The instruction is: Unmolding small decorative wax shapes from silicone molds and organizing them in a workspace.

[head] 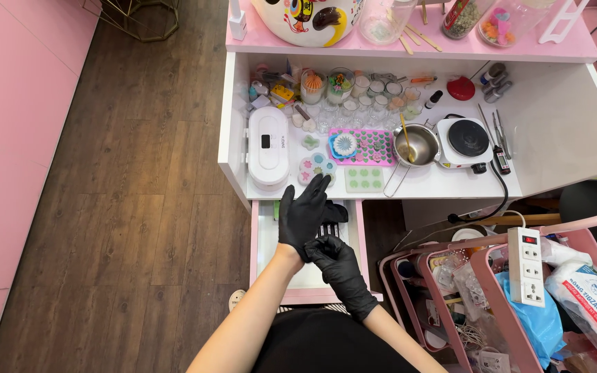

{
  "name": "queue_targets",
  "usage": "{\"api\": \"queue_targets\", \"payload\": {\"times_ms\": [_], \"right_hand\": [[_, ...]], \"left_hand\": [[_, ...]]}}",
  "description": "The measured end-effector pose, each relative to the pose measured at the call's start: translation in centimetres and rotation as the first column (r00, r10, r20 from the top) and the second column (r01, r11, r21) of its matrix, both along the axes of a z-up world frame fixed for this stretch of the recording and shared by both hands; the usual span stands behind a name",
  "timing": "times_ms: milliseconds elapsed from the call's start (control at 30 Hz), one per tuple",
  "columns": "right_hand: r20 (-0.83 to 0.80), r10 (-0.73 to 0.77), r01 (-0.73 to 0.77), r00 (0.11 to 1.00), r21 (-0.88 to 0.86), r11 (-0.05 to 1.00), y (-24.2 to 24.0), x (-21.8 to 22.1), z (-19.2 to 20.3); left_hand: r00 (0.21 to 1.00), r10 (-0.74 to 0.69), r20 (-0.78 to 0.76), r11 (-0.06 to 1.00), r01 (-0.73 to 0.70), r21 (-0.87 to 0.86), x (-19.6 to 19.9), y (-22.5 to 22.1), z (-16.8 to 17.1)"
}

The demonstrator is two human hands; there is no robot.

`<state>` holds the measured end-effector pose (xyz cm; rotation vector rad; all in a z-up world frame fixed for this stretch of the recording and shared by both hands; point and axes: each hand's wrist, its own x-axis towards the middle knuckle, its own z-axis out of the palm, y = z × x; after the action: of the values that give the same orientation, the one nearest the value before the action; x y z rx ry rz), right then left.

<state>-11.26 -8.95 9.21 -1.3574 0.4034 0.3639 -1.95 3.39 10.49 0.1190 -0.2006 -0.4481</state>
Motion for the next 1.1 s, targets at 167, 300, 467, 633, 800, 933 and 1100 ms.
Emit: {"api": "queue_targets", "payload": {"times_ms": [167, 300, 467, 633, 800, 933, 1100], "right_hand": [[0.332, -0.136, 0.189, 0.933, -0.132, 0.973, -2.5, 1.2, 1.1], [-0.084, -0.202, 0.198, 0.976, -0.054, 0.979, -4.4, 4.1, 1.3], [0.105, -0.232, 0.236, 0.967, -0.020, 0.972, -7.1, 6.0, -6.3], [0.129, -0.240, 0.252, 0.962, -0.090, 0.964, -6.3, 7.3, -3.4], [0.509, -0.158, 0.332, 0.846, -0.272, 0.903, -2.2, 6.5, 0.9], [0.646, 0.358, 0.091, 0.675, -0.553, 0.828, 1.0, 6.2, 4.8], [0.613, 0.424, 0.082, 0.667, -0.625, 0.776, 1.5, 7.1, 5.1]], "left_hand": [[0.924, -0.380, 0.053, 0.897, 0.354, 0.266, -0.1, 2.5, 2.0], [0.813, -0.582, 0.027, 0.742, 0.516, 0.428, 0.1, 3.6, 2.2], [0.860, -0.311, -0.405, 0.653, 0.503, 0.566, 0.2, 3.3, 10.6], [0.905, -0.400, -0.141, 0.880, 0.423, 0.216, 1.0, 3.8, 6.9], [0.944, -0.206, -0.259, 0.896, 0.076, -0.437, 3.6, 2.8, 6.5], [0.952, -0.166, -0.259, 0.934, 0.068, -0.350, 6.8, 0.7, 4.4], [0.963, -0.104, -0.247, 0.975, 0.050, -0.216, 8.6, 0.2, 4.1]]}}
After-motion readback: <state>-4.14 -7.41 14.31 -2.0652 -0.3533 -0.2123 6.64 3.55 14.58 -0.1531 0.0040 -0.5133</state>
